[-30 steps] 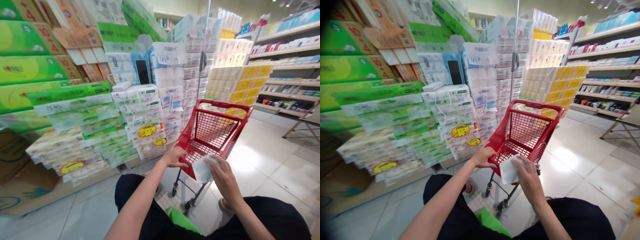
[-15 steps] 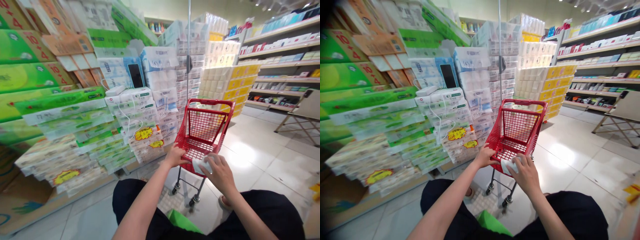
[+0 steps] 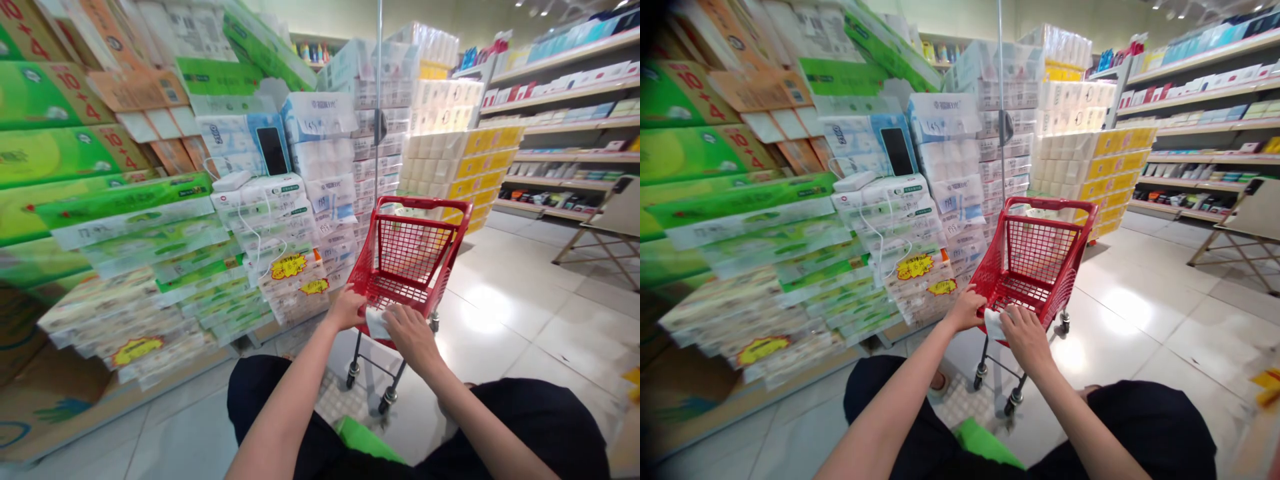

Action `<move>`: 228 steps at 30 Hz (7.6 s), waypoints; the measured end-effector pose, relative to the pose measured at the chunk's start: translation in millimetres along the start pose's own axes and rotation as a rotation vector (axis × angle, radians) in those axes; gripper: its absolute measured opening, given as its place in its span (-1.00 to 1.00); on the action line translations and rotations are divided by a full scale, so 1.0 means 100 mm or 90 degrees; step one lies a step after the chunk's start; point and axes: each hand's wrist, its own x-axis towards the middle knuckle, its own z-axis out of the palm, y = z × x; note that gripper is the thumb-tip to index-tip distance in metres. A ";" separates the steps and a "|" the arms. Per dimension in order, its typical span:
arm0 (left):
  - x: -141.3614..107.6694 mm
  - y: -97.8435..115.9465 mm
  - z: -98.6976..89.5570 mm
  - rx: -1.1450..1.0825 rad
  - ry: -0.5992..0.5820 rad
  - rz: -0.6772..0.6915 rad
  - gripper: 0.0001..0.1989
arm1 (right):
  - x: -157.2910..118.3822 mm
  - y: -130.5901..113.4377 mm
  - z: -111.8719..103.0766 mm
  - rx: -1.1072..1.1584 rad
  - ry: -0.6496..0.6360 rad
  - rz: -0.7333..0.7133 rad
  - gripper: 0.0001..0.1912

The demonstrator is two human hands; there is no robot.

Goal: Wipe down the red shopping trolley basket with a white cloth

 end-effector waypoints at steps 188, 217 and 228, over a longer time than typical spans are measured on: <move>-0.27 -0.02 -0.08 -0.077 0.120 -0.253 -0.72 | 0.53 1.00 0.16 0.009 -0.175 0.173 -0.25; 0.12 0.09 -0.26 0.015 0.006 -0.304 -0.31 | 0.62 0.69 0.10 -0.009 -0.192 0.145 -0.28; 0.24 0.31 -0.02 0.021 0.108 -0.293 -0.28 | 0.64 1.16 -0.10 -0.053 -0.149 0.189 -0.27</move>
